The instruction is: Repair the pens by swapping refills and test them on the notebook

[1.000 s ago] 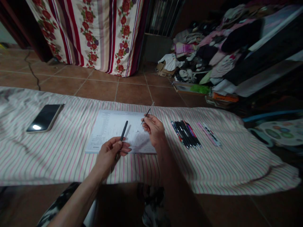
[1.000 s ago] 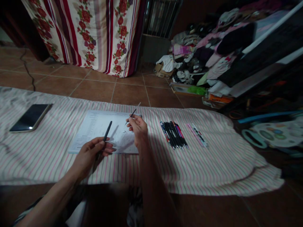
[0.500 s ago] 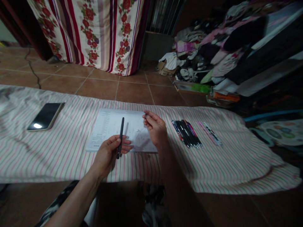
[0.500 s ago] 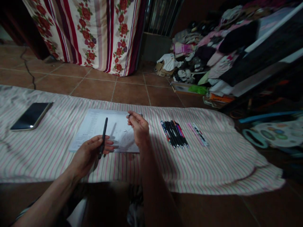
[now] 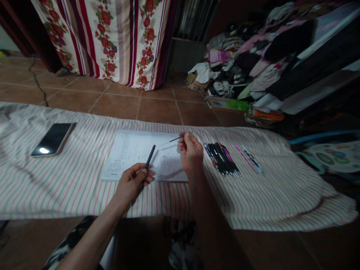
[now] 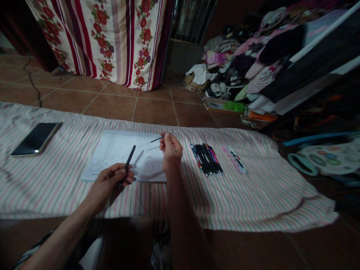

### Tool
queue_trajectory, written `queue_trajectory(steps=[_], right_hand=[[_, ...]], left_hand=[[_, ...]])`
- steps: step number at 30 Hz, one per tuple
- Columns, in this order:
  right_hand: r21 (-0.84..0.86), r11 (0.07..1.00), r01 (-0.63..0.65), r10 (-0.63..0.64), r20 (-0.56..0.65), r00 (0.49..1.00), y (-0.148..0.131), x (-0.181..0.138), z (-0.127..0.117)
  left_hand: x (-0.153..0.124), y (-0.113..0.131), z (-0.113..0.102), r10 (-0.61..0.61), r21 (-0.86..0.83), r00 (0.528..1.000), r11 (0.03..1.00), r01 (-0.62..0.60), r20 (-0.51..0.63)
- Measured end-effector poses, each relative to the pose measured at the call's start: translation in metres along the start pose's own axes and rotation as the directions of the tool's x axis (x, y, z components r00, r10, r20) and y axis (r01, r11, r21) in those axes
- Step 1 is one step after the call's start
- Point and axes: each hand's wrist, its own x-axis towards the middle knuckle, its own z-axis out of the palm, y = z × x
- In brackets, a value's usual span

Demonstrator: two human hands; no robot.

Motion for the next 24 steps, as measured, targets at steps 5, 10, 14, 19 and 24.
queue_trajectory(steps=[5, 10, 14, 19, 24], right_hand=[[0.001, 1.000, -0.014, 0.014, 0.004, 1.000, -0.001, -0.002, 0.002], [0.006, 1.000, 0.000, 0.000, -0.006, 1.000, -0.001, -0.001, 0.001], [0.010, 1.000, 0.025, -0.024, -0.063, 0.998, -0.003, 0.001, -0.001], [-0.008, 0.999, 0.032, -0.032, -0.063, 0.998, -0.003, 0.002, -0.002], [-0.019, 1.000, 0.020, -0.021, -0.040, 0.999, -0.003, 0.001, -0.002]], left_hand=[[-0.001, -0.001, 0.003, -0.001, 0.048, 1.000, 0.999, -0.001, 0.022], [-0.001, -0.006, 0.003, 0.006, 0.075, 1.000, 0.997, -0.008, 0.024], [0.001, -0.010, 0.001, 0.015, 0.087, 0.999, 0.996, -0.018, 0.040], [0.002, -0.013, -0.001, 0.019, 0.112, 0.999, 0.993, -0.023, 0.038], [0.001, -0.013, -0.001, 0.010, 0.100, 1.000, 0.995, -0.012, 0.019]])
